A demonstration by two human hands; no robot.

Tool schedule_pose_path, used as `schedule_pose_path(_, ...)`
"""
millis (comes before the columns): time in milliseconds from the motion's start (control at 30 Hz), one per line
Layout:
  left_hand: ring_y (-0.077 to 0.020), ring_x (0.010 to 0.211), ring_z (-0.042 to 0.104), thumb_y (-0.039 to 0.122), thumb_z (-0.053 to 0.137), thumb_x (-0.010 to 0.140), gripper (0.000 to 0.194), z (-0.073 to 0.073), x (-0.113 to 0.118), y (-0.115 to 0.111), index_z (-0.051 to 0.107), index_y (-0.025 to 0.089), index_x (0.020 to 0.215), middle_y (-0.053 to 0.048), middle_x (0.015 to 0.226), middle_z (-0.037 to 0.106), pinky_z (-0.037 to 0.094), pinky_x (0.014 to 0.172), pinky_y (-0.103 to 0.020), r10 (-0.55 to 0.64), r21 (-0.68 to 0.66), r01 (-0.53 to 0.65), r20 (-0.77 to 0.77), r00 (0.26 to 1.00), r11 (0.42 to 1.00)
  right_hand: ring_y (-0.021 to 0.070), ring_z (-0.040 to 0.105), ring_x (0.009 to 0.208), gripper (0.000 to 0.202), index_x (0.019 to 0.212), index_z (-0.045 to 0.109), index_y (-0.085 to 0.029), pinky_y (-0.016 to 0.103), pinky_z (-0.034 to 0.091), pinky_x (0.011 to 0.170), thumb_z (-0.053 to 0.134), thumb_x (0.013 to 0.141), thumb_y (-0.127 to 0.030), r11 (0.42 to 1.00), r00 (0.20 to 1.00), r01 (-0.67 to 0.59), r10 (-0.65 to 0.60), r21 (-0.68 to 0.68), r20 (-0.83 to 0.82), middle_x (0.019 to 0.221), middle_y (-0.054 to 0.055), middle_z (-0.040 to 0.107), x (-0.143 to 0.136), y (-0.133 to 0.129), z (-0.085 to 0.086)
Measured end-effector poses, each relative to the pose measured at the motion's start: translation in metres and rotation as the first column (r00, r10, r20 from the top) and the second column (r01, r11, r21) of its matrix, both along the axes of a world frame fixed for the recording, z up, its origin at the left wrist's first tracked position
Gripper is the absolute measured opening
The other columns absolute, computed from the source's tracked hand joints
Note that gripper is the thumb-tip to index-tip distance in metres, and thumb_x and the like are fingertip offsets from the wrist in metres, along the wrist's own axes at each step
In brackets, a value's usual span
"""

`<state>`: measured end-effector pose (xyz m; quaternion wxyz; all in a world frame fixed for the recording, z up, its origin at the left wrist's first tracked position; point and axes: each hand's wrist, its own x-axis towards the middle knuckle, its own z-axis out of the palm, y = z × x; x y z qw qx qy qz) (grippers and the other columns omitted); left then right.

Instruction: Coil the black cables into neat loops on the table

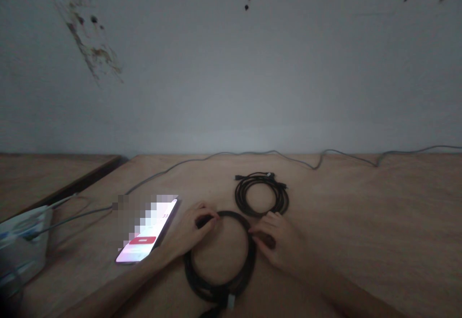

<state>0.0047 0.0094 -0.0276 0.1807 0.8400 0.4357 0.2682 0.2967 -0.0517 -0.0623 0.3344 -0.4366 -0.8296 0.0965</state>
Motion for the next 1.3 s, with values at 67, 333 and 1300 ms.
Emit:
schedule_pose_path(67, -0.0217, 0.099, 0.064, 0.028, 0.057, 0.098, 0.019, 0.001, 0.0, -0.001, 0.076, 0.024, 0.096, -0.004, 0.103, 0.071, 0.047, 0.093, -0.034, -0.001, -0.002, 0.001, 0.001, 1.0, 1.0, 0.0225, 0.063, 0.097, 0.015, 0.103, 0.071, -0.025, 0.042, 0.048, 0.091, 0.058, 0.096, -0.021, 0.999, 1.0, -0.027, 0.027, -0.021, 0.012, 0.1, 0.005, 0.071, 0.0, 0.002, -0.001)
schedule_pose_path(333, -0.023, 0.101, 0.064, 0.031, 0.057, 0.098, 0.019, -0.009, 0.0, 0.004, 0.075, 0.026, 0.094, -0.004, 0.104, 0.071, 0.047, 0.093, -0.036, -0.017, 0.013, 0.017, 0.034, 0.999, 1.0, 0.0235, 0.059, 0.093, 0.006, 0.093, 0.065, -0.023, 0.041, 0.046, 0.087, 0.061, 0.096, -0.022, 0.998, 1.0, 0.001, 0.0, -0.065, 0.005, 0.095, 0.004, 0.067, -0.002, 0.006, -0.007)
schedule_pose_path(1300, -0.0233, 0.101, 0.063, 0.022, 0.057, 0.095, 0.015, -0.009, 0.001, 0.002, 0.071, 0.027, 0.098, -0.002, 0.104, 0.068, 0.047, 0.093, -0.038, -0.012, 0.045, 0.012, -0.007, 1.0, 0.999, 0.0155, 0.061, 0.068, 0.016, 0.088, 0.068, -0.023, 0.027, 0.046, 0.062, 0.063, 0.081, -0.01, 0.973, 0.979, 0.143, -0.166, -0.179, -0.118, 0.08, -0.001, 0.067, -0.006, 0.005, -0.01)
